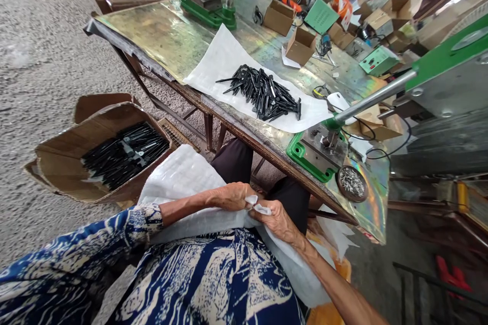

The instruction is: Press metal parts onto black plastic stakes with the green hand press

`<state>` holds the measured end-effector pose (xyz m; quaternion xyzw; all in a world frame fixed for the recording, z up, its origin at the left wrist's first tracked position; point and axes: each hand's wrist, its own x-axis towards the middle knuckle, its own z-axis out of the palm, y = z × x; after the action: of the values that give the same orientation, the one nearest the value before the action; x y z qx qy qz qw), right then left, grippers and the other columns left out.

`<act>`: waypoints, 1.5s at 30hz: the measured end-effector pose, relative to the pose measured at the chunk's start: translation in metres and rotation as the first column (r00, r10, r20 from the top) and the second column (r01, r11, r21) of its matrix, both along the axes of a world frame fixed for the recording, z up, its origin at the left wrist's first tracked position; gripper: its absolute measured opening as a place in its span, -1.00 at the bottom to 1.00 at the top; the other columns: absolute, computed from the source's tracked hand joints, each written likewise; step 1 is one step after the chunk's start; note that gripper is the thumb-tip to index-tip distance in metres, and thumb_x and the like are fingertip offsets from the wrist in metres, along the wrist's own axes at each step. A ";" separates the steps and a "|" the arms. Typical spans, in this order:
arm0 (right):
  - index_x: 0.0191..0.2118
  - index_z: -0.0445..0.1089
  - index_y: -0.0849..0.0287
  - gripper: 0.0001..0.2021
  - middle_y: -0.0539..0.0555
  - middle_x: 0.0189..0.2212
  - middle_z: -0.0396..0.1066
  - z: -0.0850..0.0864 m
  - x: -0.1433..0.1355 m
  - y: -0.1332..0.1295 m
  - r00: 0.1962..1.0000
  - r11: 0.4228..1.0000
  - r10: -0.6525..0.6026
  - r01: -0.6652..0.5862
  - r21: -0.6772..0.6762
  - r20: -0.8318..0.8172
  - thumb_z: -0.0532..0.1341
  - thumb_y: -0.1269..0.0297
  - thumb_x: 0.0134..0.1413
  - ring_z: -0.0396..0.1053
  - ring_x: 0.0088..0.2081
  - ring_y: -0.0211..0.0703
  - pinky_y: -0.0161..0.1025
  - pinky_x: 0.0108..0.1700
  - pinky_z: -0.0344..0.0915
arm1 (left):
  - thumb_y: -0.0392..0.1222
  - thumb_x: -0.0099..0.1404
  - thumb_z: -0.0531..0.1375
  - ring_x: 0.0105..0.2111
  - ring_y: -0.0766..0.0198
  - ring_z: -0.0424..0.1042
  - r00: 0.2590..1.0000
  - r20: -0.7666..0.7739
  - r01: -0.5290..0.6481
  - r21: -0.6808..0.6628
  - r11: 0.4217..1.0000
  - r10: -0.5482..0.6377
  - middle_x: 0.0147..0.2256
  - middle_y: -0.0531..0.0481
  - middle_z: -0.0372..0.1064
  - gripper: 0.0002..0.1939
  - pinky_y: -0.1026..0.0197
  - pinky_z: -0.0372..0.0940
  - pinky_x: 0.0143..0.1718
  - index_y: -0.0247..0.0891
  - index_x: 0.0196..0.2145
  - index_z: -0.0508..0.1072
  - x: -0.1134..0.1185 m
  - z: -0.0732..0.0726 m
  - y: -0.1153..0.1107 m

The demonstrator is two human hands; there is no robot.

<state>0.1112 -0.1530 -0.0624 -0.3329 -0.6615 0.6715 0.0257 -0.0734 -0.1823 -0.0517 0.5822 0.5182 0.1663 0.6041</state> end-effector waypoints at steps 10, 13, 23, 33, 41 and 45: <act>-0.49 0.19 0.18 -0.87 -0.02 -0.56 0.13 0.022 0.004 -0.004 0.990 0.719 0.129 -0.051 0.693 -0.061 0.07 0.38 0.08 0.08 -0.52 -0.26 -0.28 -0.45 -0.02 | -0.11 -0.09 0.30 -0.54 0.41 0.09 0.735 0.569 -0.188 -0.354 0.916 0.370 -0.60 0.11 0.19 -0.73 0.30 0.03 -0.46 -0.37 -0.55 0.35 0.001 -0.009 -0.013; -0.49 0.18 0.18 -0.76 -0.06 -0.59 0.08 0.017 0.007 0.000 1.000 0.972 0.015 -0.013 0.233 -0.007 0.14 0.18 0.12 0.01 -0.54 -0.30 -0.31 -0.49 -0.03 | -0.03 0.02 0.28 -0.51 0.41 0.06 0.796 0.573 -0.069 -0.235 0.970 0.195 -0.58 0.11 0.16 -0.68 0.30 0.04 -0.43 -0.35 -0.56 0.34 -0.007 -0.008 -0.013; -0.56 0.26 0.18 -0.76 -0.03 -0.58 0.12 0.029 -0.005 0.009 0.978 0.944 0.201 -0.178 -0.278 0.058 0.33 0.23 -0.16 0.01 -0.51 -0.25 -0.24 -0.45 -0.05 | -0.30 -0.11 0.33 -0.57 0.39 0.22 0.981 0.028 0.192 -0.023 0.981 -0.192 -0.64 0.15 0.24 -0.83 0.35 -0.01 -0.56 -0.29 -0.60 0.37 -0.006 -0.002 -0.003; -0.62 0.14 0.15 -0.71 -0.04 -0.60 0.03 0.010 -0.003 -0.010 0.975 0.962 0.212 -0.198 -0.187 0.062 0.21 0.21 0.00 -0.09 -0.53 -0.27 -0.23 -0.46 -0.12 | -0.12 0.01 0.26 -0.57 0.31 0.22 0.910 -0.260 0.333 -0.009 0.943 -0.324 -0.60 0.05 0.27 -0.84 0.29 0.02 -0.54 -0.26 -0.54 0.45 0.003 0.001 -0.011; -0.59 0.05 0.15 -0.55 -0.08 -0.60 -0.09 0.025 -0.002 -0.005 0.992 0.992 0.111 -0.107 -0.067 0.053 0.25 -0.01 0.02 -0.14 -0.53 -0.31 -0.28 -0.50 -0.16 | -0.19 0.01 0.25 -0.63 0.43 0.07 0.974 0.224 0.018 -0.156 0.988 0.017 -0.69 0.15 0.12 -0.78 0.31 -0.02 -0.55 -0.31 -0.66 0.32 -0.001 0.000 -0.021; -0.51 0.25 0.20 -0.65 -0.09 -0.64 -0.02 0.042 0.000 -0.002 0.999 1.000 0.012 -0.011 0.020 -0.053 0.22 0.03 0.08 -0.10 -0.58 -0.33 -0.31 -0.55 -0.12 | -0.12 -0.01 0.26 -0.65 0.44 0.06 0.762 0.548 -0.156 -0.360 0.920 0.344 -0.68 0.15 0.14 -0.77 0.30 -0.04 -0.58 -0.34 -0.60 0.35 -0.005 0.010 -0.030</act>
<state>0.1109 -0.1545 -0.0206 -0.3108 -0.6691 0.6737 0.0426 -0.0780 -0.2122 -0.0420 0.3278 0.3917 0.3437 0.7881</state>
